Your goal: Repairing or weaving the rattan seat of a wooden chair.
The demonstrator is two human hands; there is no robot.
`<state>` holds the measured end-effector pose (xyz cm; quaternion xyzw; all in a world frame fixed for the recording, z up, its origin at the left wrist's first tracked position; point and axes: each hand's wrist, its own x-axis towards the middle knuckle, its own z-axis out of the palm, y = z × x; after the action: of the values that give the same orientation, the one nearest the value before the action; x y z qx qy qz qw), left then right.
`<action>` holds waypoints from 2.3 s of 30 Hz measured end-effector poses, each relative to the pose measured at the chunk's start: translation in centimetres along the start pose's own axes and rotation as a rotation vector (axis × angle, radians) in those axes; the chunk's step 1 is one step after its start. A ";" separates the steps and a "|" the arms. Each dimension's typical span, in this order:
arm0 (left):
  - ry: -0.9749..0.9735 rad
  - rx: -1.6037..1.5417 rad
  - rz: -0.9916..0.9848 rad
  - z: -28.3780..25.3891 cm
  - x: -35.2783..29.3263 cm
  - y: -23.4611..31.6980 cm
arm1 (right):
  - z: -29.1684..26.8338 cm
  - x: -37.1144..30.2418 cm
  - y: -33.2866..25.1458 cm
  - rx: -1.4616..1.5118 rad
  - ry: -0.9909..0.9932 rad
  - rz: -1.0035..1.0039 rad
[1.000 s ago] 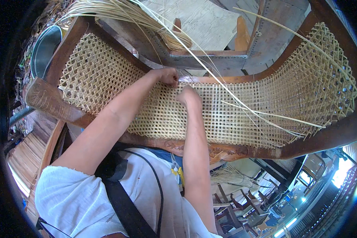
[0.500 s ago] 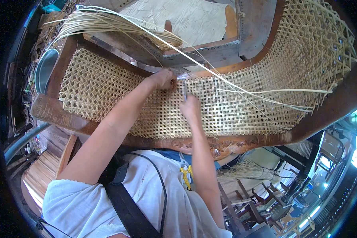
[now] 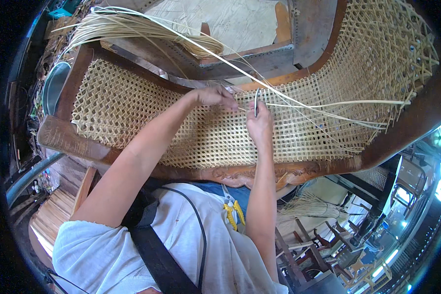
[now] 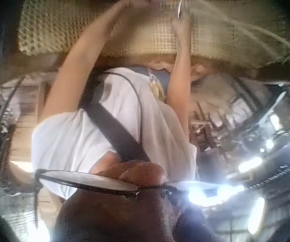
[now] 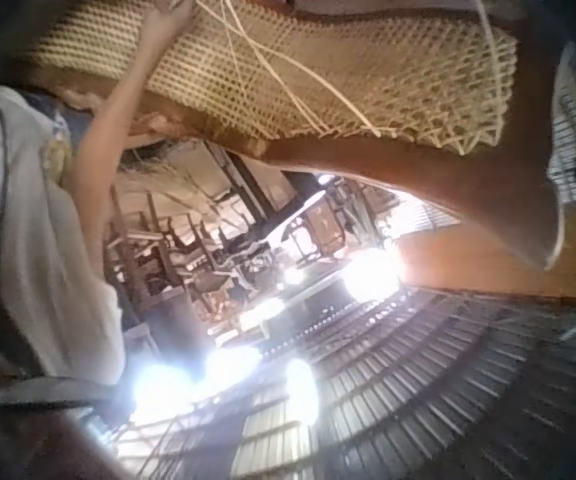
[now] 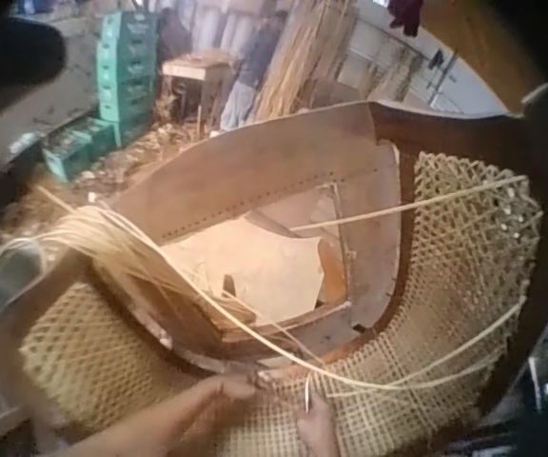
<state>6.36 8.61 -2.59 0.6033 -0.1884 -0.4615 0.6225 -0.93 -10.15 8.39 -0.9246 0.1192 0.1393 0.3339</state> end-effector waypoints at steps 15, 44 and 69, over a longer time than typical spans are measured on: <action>0.367 0.306 -0.013 -3.4 -0.1 -5.9 | 5.7 2.0 -6.3 -0.700 -0.544 0.146; 0.204 0.707 -0.109 -0.6 -1.0 -2.1 | 7.9 0.3 -1.1 -0.335 -0.222 0.178; 0.282 0.222 -0.167 -1.4 0.7 -4.1 | 4.9 -1.1 -2.9 -0.666 -0.298 -0.033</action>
<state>6.43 9.49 -6.88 0.7404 -0.0983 -0.3991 0.5318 -1.88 -4.69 6.82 -0.9539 0.0024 0.2985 0.0303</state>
